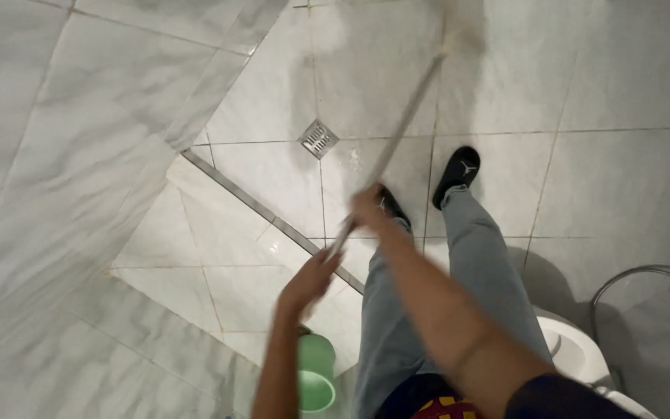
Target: The person uses a floor squeegee to push water across the tiled bathroom floor. They systematically move the water from the center of the room toward the drain, working around the toilet and sink areas.
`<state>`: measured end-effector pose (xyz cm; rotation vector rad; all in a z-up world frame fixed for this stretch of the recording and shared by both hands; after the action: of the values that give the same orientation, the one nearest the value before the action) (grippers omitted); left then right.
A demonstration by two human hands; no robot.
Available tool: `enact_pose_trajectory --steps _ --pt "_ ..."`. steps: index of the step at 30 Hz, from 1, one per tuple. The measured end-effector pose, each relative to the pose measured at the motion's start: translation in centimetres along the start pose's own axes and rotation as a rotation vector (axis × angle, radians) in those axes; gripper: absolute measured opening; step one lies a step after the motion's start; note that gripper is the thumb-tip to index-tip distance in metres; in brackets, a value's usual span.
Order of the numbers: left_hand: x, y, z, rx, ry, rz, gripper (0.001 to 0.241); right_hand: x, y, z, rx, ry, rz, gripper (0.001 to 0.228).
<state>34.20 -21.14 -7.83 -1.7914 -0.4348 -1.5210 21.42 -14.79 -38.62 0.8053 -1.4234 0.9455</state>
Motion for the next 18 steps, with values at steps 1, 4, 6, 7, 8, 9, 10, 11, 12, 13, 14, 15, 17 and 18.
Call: enact_pose_trajectory --steps 1,4,6,7,8,9,10,11,12,13,14,15,17,18 --pt "2.2 1.1 2.0 0.003 0.002 -0.003 0.075 2.3 -3.6 -2.0 0.003 -0.002 0.004 0.073" --pt "7.7 3.6 5.6 -0.083 0.008 -0.044 0.058 10.5 -12.7 -3.7 -0.127 0.135 0.236 0.077" --pt "10.1 3.4 5.8 0.072 0.101 -0.070 0.047 17.9 -13.3 -1.4 -0.094 0.134 0.271 0.067" --pt "9.6 2.7 4.8 0.080 0.098 -0.069 0.047 15.7 -11.9 -2.5 -0.085 0.132 0.271 0.067" --pt "9.1 2.0 3.2 -0.056 0.077 -0.070 0.050 13.6 -9.8 -2.9 -0.011 0.219 0.186 0.070" --pt "8.5 1.3 1.8 -0.192 0.055 -0.071 0.053 11.6 -7.8 -3.3 0.064 0.307 0.101 0.074" --pt "6.5 0.7 1.5 -0.184 0.052 -0.069 0.053 11.3 -5.3 -1.8 0.072 0.304 0.099 0.074" --pt "4.3 -0.7 0.7 -0.154 -0.038 0.034 0.054 11.1 -2.4 -0.5 -0.088 0.303 0.063 0.074" --pt "2.1 -2.1 -0.5 -0.130 -0.131 0.139 0.057 10.8 0.6 1.0 -0.252 0.304 0.024 0.078" --pt "-0.5 -3.1 -0.8 -0.127 -0.135 0.142 0.057 10.0 3.9 0.6 -0.248 0.306 0.020 0.078" --pt "-3.0 -4.4 -1.3 -0.224 -0.175 0.162 0.060 9.8 8.2 0.8 -0.081 0.383 -0.159 0.067" --pt "-5.6 -5.7 -1.8 -0.321 -0.214 0.182 0.063 9.8 12.2 1.2 0.088 0.458 -0.337 0.056" --pt "-4.6 -7.1 -4.3 -0.414 -0.223 0.151 0.067 10.6 13.0 2.1 0.035 0.336 -0.290 0.038" --pt "-4.0 -7.7 -5.5 -0.507 -0.224 0.119 0.070 10.8 13.1 2.0 -0.021 0.208 -0.240 0.031"
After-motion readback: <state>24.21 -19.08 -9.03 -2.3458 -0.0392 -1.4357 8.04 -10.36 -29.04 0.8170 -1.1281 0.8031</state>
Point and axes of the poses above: each hand's wrist, its own x-axis away from the middle knuckle, its own y-axis out of the back of the hand, z = x × y, the point moved 7 cm from there along -x, towards the middle knuckle, and after that the axes turned 14 degrees about z, right-handed, at the moved point
